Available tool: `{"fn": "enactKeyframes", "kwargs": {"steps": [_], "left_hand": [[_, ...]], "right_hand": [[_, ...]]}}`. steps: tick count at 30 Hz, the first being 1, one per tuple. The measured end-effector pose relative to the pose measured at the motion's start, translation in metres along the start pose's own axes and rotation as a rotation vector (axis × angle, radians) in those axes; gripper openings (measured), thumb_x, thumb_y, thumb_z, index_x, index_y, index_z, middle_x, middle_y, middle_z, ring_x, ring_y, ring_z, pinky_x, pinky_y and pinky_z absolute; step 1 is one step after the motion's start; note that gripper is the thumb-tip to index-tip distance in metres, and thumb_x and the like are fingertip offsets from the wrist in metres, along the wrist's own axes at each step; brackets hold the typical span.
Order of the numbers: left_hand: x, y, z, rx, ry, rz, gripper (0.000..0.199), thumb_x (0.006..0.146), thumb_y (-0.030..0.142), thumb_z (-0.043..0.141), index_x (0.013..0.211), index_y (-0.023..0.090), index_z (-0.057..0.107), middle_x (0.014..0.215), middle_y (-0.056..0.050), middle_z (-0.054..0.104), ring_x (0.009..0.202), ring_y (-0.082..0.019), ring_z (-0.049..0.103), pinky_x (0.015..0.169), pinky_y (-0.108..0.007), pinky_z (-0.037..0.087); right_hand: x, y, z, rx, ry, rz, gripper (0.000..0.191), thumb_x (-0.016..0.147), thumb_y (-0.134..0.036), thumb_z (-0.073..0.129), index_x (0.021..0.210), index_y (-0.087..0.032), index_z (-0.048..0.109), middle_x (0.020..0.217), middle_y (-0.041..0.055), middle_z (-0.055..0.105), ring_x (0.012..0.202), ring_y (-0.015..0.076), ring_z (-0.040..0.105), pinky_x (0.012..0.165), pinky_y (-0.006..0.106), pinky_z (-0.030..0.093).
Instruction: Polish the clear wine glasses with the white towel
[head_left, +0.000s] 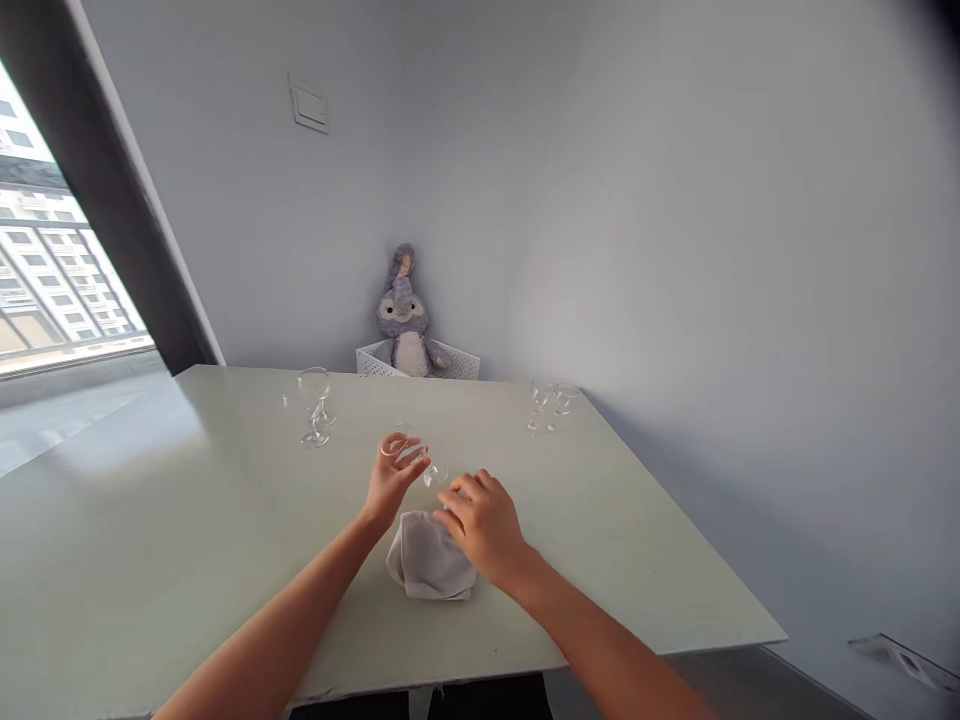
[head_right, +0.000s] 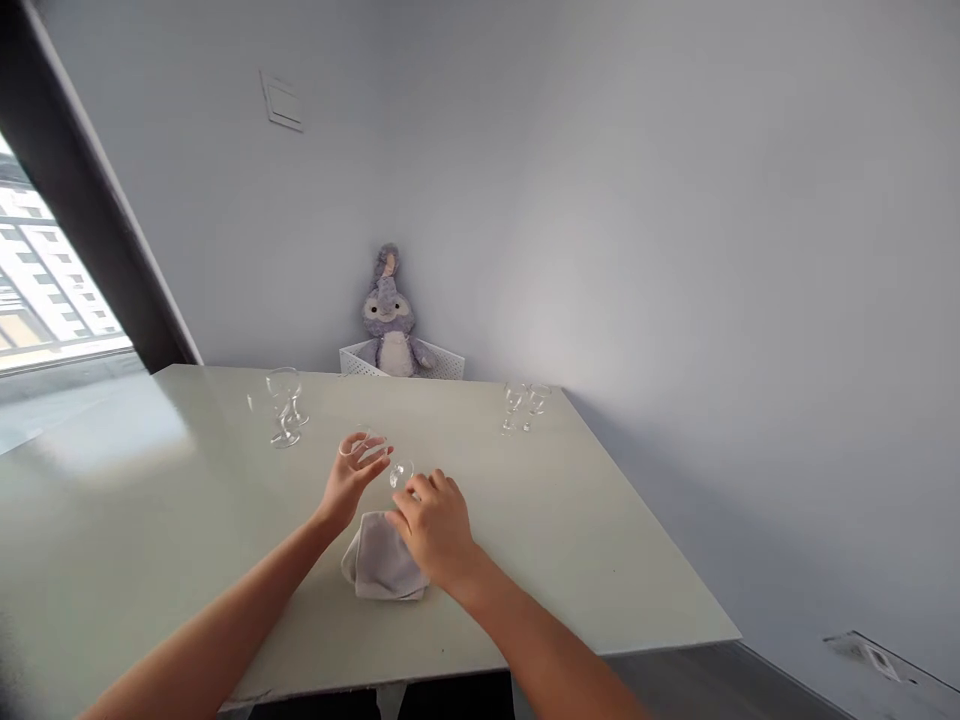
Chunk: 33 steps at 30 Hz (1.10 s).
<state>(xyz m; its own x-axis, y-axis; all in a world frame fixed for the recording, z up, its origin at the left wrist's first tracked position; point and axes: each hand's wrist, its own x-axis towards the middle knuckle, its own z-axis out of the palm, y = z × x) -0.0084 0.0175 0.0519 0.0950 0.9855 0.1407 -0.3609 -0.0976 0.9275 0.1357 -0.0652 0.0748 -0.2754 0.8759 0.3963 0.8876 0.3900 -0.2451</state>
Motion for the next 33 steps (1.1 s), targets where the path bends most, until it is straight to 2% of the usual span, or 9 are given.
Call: {"fn": "enactKeyframes", "kwargs": {"steps": [3,6,8,10,12,15,20,25,33], "left_hand": [[-0.01,-0.004,0.004,0.02,-0.065,0.005,0.052,0.06,0.028,0.073,0.098,0.023,0.039,0.109,-0.008,0.057,0.109,-0.023,0.053,0.091,-0.037,0.041],[-0.015,-0.009,0.006,0.038,-0.135,0.034,0.053,0.063,0.028,0.072,0.104,0.024,0.038,0.116,-0.01,0.055,0.112,-0.023,0.051,0.094,-0.038,0.038],[-0.015,-0.015,0.004,0.069,-0.154,0.042,0.063,0.063,0.028,0.072,0.115,0.025,0.035,0.122,-0.011,0.051,0.115,-0.022,0.049,0.097,-0.038,0.036],[-0.012,-0.024,0.0,0.129,-0.149,0.022,0.079,0.062,0.03,0.073,0.126,0.026,0.028,0.125,-0.012,0.05,0.118,-0.022,0.046,0.099,-0.038,0.034],[-0.006,-0.034,-0.004,0.192,-0.141,-0.031,0.085,0.061,0.033,0.072,0.131,0.025,0.024,0.121,-0.012,0.053,0.117,-0.021,0.047,0.098,-0.038,0.034],[0.002,-0.044,-0.009,0.25,-0.107,-0.101,0.076,0.064,0.037,0.069,0.128,0.022,0.029,0.107,-0.01,0.06,0.106,-0.02,0.055,0.093,-0.037,0.039],[0.003,-0.041,-0.01,0.334,-0.057,-0.114,0.065,0.068,0.036,0.064,0.124,0.021,0.033,0.095,-0.007,0.063,0.092,-0.019,0.059,0.086,-0.035,0.042],[0.001,-0.038,-0.009,0.341,-0.052,-0.104,0.063,0.068,0.036,0.062,0.123,0.022,0.035,0.09,-0.004,0.064,0.084,-0.017,0.061,0.082,-0.032,0.042],[0.003,-0.041,-0.011,0.356,-0.047,-0.109,0.062,0.068,0.034,0.062,0.123,0.023,0.037,0.088,-0.003,0.064,0.078,-0.016,0.06,0.079,-0.03,0.041]], "right_hand": [[0.026,0.014,0.016,0.007,-0.009,0.1,0.023,0.086,-0.035,0.047,0.098,-0.023,0.061,0.087,0.0068,0.061,0.077,0.0184,0.054,0.063,0.028,0.038],[0.043,0.026,0.042,0.042,-0.079,0.099,0.023,0.085,-0.037,0.046,0.09,-0.021,0.062,0.082,0.0043,0.062,0.07,0.0157,0.056,0.059,0.025,0.036],[0.049,0.036,0.057,0.101,-0.101,0.107,0.02,0.083,-0.035,0.049,0.08,-0.021,0.063,0.08,0.0019,0.063,0.069,0.0141,0.057,0.059,0.023,0.036],[0.054,0.051,0.066,0.174,-0.074,0.197,0.017,0.08,-0.034,0.053,0.076,-0.021,0.063,0.078,0.0,0.064,0.071,0.0133,0.058,0.061,0.021,0.037],[0.059,0.074,0.068,0.207,-0.013,0.33,0.016,0.079,-0.033,0.055,0.079,-0.021,0.064,0.079,0.0008,0.066,0.074,0.0139,0.059,0.066,0.022,0.038],[0.068,0.116,0.065,0.178,0.079,0.488,0.019,0.081,-0.029,0.051,0.09,-0.018,0.064,0.085,0.0051,0.067,0.079,0.0162,0.059,0.073,0.024,0.039],[0.079,0.173,0.059,0.142,0.137,0.658,0.019,0.081,-0.026,0.047,0.083,-0.017,0.063,0.078,0.0053,0.066,0.073,0.0166,0.059,0.065,0.024,0.039],[0.094,0.198,0.06,0.131,0.153,0.748,0.018,0.078,-0.028,0.048,0.073,-0.017,0.062,0.07,0.0049,0.063,0.064,0.0163,0.056,0.057,0.023,0.035],[0.104,0.215,0.064,0.166,0.18,0.805,0.019,0.078,-0.028,0.049,0.072,-0.016,0.061,0.071,0.0055,0.063,0.066,0.0155,0.055,0.057,0.023,0.033]]}}
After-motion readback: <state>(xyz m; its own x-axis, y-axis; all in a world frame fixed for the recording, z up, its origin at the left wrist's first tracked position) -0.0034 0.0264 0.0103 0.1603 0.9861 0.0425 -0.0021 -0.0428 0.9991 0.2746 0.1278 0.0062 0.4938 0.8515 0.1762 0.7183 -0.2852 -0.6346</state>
